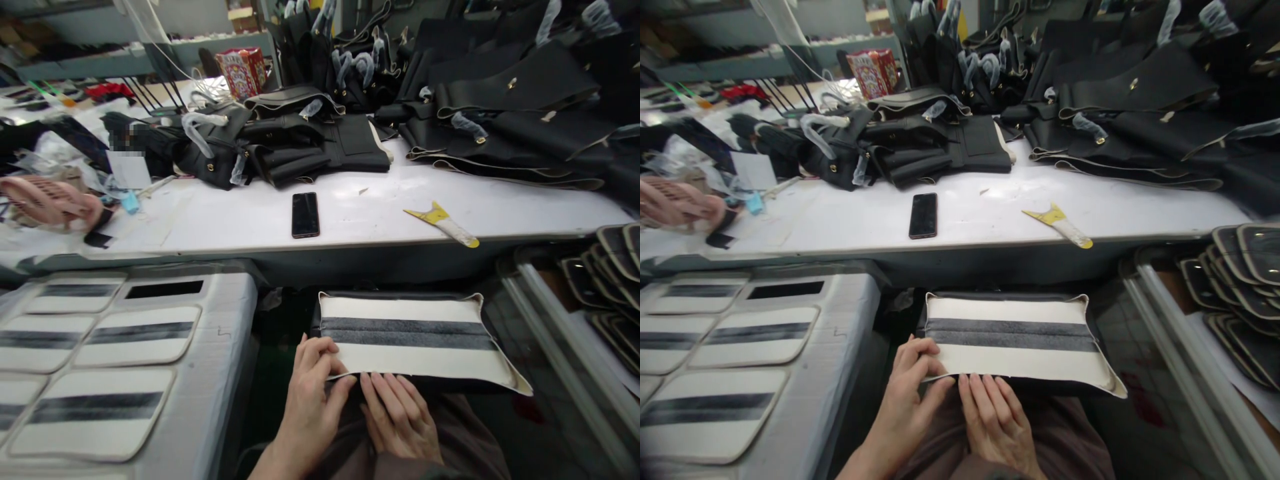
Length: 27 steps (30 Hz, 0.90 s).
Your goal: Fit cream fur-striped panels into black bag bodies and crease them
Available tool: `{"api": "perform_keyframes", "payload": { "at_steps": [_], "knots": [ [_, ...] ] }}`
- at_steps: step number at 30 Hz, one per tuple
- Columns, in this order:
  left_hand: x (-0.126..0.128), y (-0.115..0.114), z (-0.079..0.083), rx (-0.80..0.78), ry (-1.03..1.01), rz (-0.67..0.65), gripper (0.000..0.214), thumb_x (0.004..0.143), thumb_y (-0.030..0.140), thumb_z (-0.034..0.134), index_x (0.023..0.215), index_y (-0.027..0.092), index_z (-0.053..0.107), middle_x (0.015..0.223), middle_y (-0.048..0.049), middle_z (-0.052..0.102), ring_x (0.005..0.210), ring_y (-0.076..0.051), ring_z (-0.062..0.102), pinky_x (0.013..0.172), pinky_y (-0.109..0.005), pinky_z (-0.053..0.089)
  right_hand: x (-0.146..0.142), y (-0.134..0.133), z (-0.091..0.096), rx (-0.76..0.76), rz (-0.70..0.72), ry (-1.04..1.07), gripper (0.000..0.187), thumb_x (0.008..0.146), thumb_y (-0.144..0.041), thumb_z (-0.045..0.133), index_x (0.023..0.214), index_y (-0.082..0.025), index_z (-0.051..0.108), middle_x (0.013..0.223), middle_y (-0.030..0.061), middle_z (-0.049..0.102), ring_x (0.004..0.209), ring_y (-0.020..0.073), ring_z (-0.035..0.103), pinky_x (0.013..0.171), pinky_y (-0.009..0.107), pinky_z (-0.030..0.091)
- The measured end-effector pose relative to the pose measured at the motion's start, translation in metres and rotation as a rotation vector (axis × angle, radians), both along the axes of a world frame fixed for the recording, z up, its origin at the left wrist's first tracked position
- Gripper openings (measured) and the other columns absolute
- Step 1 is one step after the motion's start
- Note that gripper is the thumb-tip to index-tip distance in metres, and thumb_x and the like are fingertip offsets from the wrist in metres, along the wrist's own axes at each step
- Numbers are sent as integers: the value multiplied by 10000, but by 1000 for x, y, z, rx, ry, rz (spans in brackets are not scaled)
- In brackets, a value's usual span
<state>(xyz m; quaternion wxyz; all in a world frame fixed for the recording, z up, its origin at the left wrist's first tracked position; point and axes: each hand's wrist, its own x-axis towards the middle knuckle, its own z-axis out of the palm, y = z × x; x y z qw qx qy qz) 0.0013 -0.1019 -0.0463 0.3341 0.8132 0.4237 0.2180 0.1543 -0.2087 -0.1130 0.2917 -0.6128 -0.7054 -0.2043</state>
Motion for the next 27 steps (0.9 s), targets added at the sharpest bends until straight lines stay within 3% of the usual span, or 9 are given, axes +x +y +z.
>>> {"api": "perform_keyframes", "payload": {
  "at_steps": [3,6,9,14,21,24,27],
  "knots": [
    [-1,-6,-8,-61,-85,79,69,835,144,625,811,200,593,1192,-91,490,1159,-252,490,1011,-468,431,-1,0,-1,-9,12,-24,271,930,-171,570,1171,-210,687,1134,46,678,1112,187,576,1148,373,357],
    [-6,-9,-16,-62,-136,91,110,811,143,663,865,213,597,1251,-87,475,1201,-254,480,1010,-447,436,-1,-1,-2,-2,16,-38,277,926,-159,574,1176,-199,687,1145,54,673,1107,192,576,1151,382,354],
    [-15,-4,-20,-44,-194,145,287,764,141,718,982,215,546,1288,-102,471,1230,-259,467,1018,-459,433,-2,-1,-2,8,7,-32,278,933,-160,565,1179,-206,686,1137,55,672,1105,191,576,1148,377,355],
    [-20,5,-18,-37,-136,51,194,770,145,711,879,214,566,1330,-94,469,1309,-288,391,1074,-531,365,-5,1,0,19,-23,7,276,936,-147,550,1151,-230,701,1102,46,680,1065,185,591,1142,372,361],
    [-9,-2,-24,-97,-178,113,37,880,244,577,874,210,563,1481,-114,349,1395,-336,310,1077,-626,331,2,9,13,31,27,28,298,950,-118,476,1105,-182,724,1036,42,709,1016,165,603,1157,351,328],
    [-7,2,-26,-47,-153,79,75,898,262,545,866,210,589,1523,-104,303,1401,-348,311,1072,-597,362,5,17,13,142,3,15,307,964,-103,465,1016,-206,749,939,0,726,946,128,612,1147,318,344],
    [-9,14,-28,55,-86,-17,110,897,247,537,947,231,633,1566,-80,232,1417,-361,278,1068,-581,380,9,23,6,231,-23,-43,226,929,-126,577,932,-265,755,844,-48,720,846,100,616,1094,269,398]
  ]
}}
